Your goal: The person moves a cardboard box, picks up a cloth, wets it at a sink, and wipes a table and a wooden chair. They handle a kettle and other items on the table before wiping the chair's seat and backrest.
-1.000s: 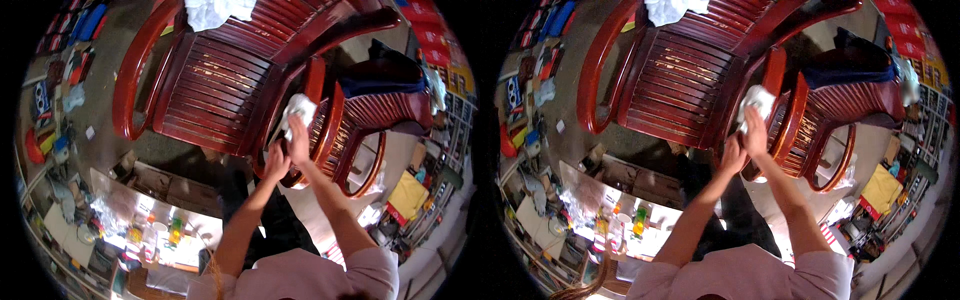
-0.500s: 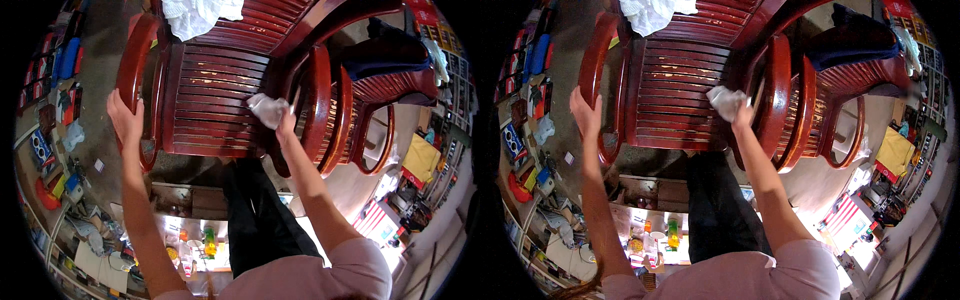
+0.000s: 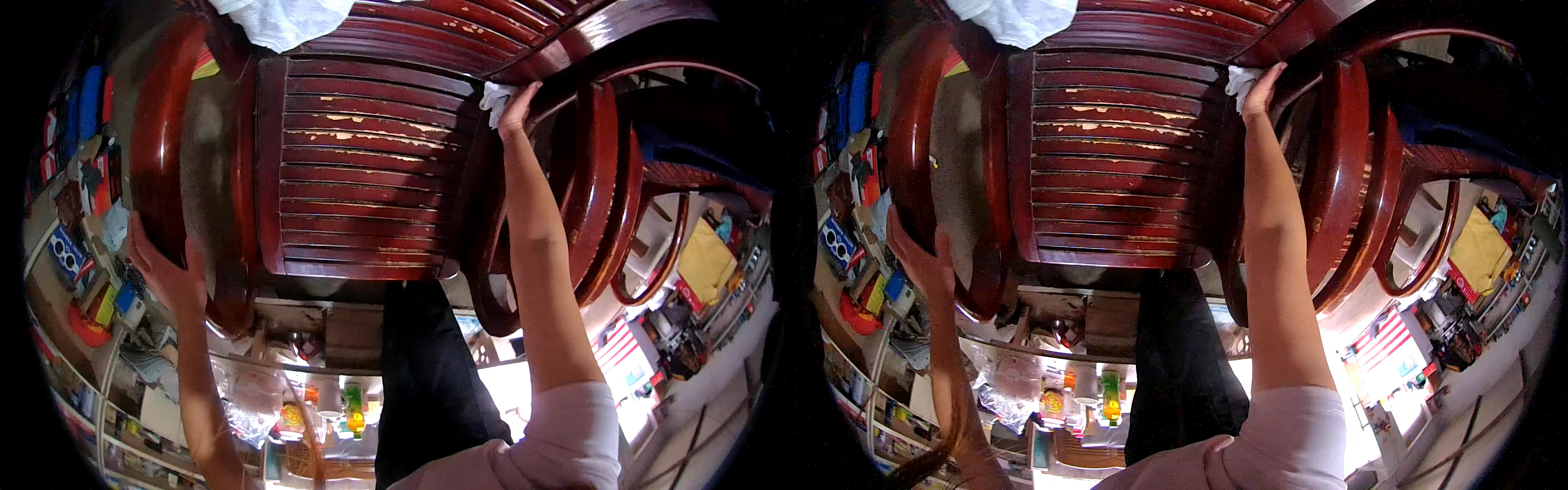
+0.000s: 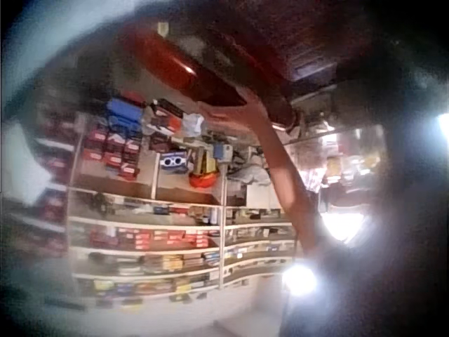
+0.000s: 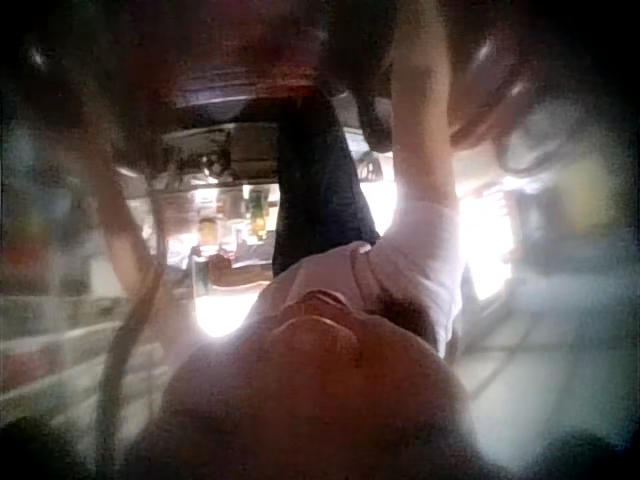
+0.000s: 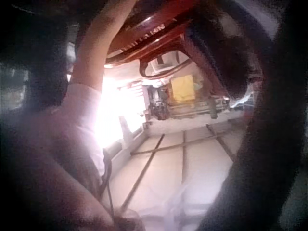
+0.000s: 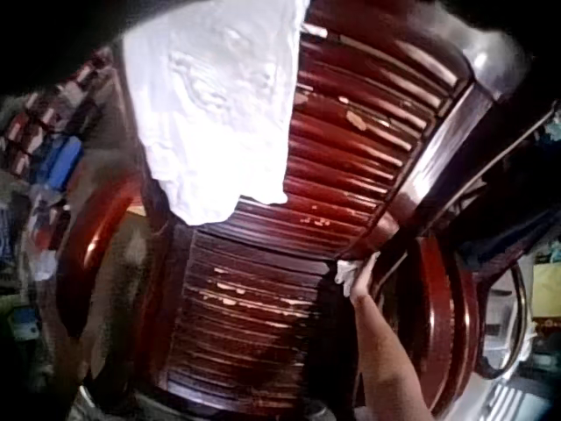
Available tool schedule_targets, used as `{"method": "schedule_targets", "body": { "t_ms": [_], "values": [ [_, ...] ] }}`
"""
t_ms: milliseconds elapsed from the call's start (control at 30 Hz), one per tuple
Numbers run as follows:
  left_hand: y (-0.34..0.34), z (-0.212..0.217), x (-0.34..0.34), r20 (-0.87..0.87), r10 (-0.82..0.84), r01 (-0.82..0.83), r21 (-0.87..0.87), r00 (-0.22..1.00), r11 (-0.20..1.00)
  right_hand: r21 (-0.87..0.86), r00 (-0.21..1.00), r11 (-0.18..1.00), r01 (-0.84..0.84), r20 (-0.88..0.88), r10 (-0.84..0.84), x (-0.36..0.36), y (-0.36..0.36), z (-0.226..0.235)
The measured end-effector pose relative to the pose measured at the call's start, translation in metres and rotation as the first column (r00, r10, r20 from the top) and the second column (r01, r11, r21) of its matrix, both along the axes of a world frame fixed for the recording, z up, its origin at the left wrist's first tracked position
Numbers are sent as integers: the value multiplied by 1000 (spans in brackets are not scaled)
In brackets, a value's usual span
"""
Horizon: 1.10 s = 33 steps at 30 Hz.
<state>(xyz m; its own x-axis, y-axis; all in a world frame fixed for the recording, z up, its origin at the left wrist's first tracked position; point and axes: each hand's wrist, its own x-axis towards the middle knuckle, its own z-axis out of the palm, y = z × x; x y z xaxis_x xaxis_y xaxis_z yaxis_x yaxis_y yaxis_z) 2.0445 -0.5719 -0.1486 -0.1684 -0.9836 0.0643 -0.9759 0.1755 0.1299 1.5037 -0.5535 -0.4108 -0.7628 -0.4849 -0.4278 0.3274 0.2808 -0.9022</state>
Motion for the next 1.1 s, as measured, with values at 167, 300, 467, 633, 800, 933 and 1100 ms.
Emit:
{"method": "schedule_targets", "body": {
  "t_ms": [167,300,467,633,800,933,1100],
  "values": [
    [-2,3,-5,34,7,-7,12,999,1000,296,760,907,-300,-501,414,19,27,-20],
    [-3,0,0,22,-23,23,1,999,1000,597,500,733,-327,-549,670,43,52,-18],
    [-1,-3,7,50,-48,49,-19,998,999,797,326,553,-243,-470,820,63,90,-15],
    [1,-4,7,17,-22,22,-11,1000,1000,852,423,476,-220,-356,833,124,174,3],
    [0,-4,3,15,-20,21,-24,1000,999,852,526,474,-220,-306,794,186,280,34],
    [-1,-2,1,14,-44,45,-41,999,998,676,806,721,-156,-335,489,221,332,48],
    [-1,1,-3,8,-11,11,-21,1000,1000,843,841,531,88,-349,414,238,329,68]
  ]
}}
